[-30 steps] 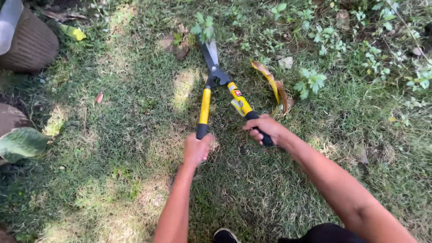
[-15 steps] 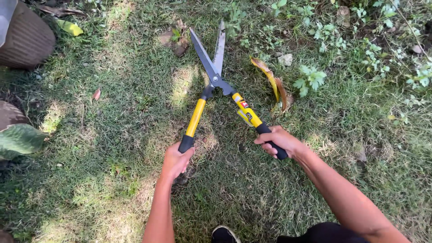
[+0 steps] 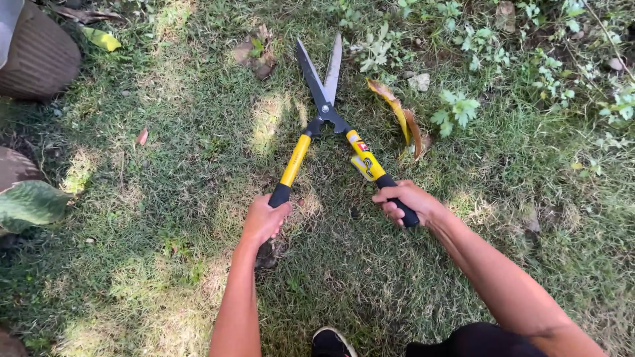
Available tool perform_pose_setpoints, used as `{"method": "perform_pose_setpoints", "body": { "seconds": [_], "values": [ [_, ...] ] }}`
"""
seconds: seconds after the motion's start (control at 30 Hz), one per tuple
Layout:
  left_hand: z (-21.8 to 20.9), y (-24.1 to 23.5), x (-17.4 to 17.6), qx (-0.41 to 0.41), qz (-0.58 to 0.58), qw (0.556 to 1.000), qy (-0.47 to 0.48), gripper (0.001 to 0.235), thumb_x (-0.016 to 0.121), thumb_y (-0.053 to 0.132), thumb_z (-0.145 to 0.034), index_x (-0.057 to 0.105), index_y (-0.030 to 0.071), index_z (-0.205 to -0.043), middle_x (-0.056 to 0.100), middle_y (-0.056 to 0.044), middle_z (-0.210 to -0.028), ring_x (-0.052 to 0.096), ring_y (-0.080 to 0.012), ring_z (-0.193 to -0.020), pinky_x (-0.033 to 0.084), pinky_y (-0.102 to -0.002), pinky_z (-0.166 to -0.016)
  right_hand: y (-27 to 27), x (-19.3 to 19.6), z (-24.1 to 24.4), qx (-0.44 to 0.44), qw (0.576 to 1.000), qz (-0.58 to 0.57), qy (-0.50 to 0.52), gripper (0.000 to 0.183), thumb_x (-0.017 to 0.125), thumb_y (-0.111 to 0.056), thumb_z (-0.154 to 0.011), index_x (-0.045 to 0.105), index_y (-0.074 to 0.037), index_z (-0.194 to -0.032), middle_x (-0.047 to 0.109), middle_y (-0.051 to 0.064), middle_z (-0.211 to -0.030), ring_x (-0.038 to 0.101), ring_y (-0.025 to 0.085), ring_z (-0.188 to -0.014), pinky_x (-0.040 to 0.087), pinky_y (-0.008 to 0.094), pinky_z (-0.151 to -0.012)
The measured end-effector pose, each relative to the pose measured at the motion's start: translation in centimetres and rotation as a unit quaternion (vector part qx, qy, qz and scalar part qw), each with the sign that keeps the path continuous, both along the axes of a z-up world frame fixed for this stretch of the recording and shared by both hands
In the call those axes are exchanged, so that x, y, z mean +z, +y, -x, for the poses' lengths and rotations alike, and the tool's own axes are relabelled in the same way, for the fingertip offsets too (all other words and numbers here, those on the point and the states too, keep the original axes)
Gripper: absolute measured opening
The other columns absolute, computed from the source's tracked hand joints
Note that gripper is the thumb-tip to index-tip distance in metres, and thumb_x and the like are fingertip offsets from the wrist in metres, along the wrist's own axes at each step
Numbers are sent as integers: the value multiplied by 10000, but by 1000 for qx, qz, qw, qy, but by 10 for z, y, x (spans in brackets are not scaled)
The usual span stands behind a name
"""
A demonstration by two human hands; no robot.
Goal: Operating and testing a pair of garden shears on a lawn area.
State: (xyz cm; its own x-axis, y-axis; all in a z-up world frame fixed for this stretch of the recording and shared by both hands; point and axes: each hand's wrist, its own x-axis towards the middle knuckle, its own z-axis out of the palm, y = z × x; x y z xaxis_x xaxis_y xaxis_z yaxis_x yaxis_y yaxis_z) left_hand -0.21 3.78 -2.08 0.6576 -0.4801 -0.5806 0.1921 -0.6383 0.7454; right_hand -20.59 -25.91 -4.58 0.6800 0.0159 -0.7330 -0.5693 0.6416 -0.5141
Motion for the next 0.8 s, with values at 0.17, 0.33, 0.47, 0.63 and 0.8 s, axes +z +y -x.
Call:
{"method": "perform_pose_setpoints", "body": {
  "seconds": [0.17,0.33,0.47,0.63,0.8],
  "values": [
    [-13,-17,-7,18,54,998,10,188,712,188,-891,633,18,-879,543,5,-564,476,-94,-382,366,-288,-328,-3,7,-25,-10,1000,10,-1,152,701,-74,-860,557,-26,-850,524,-24,-533,470,68,-349,415,268,-304],
    [4,-39,-16,39,29,999,19,190,725,167,-890,636,1,-867,548,-7,-547,460,-104,-364,361,-293,-317,8,3,-36,-16,1000,13,12,154,706,-75,-863,560,-28,-848,519,-19,-534,480,83,-356,433,278,-318],
    [40,-59,-32,120,116,985,48,171,719,151,-880,597,31,-874,531,13,-539,490,-97,-362,409,-285,-309,24,12,-48,-48,998,29,1,192,719,-84,-863,532,-74,-819,522,-28,-536,460,71,-357,409,271,-312],
    [10,-34,-31,65,86,994,30,188,710,186,-897,612,31,-858,543,7,-521,482,-107,-354,395,-290,-311,-10,16,-39,16,998,66,16,153,709,-110,-860,577,-38,-832,509,-36,-523,445,69,-347,397,279,-303],
    [0,-23,-15,39,81,995,30,182,713,189,-877,639,33,-819,546,-14,-530,483,-103,-363,380,-295,-315,-8,18,-38,8,999,33,17,203,714,-121,-873,520,-72,-838,489,-36,-517,442,69,-348,391,268,-308]
  ]
}}
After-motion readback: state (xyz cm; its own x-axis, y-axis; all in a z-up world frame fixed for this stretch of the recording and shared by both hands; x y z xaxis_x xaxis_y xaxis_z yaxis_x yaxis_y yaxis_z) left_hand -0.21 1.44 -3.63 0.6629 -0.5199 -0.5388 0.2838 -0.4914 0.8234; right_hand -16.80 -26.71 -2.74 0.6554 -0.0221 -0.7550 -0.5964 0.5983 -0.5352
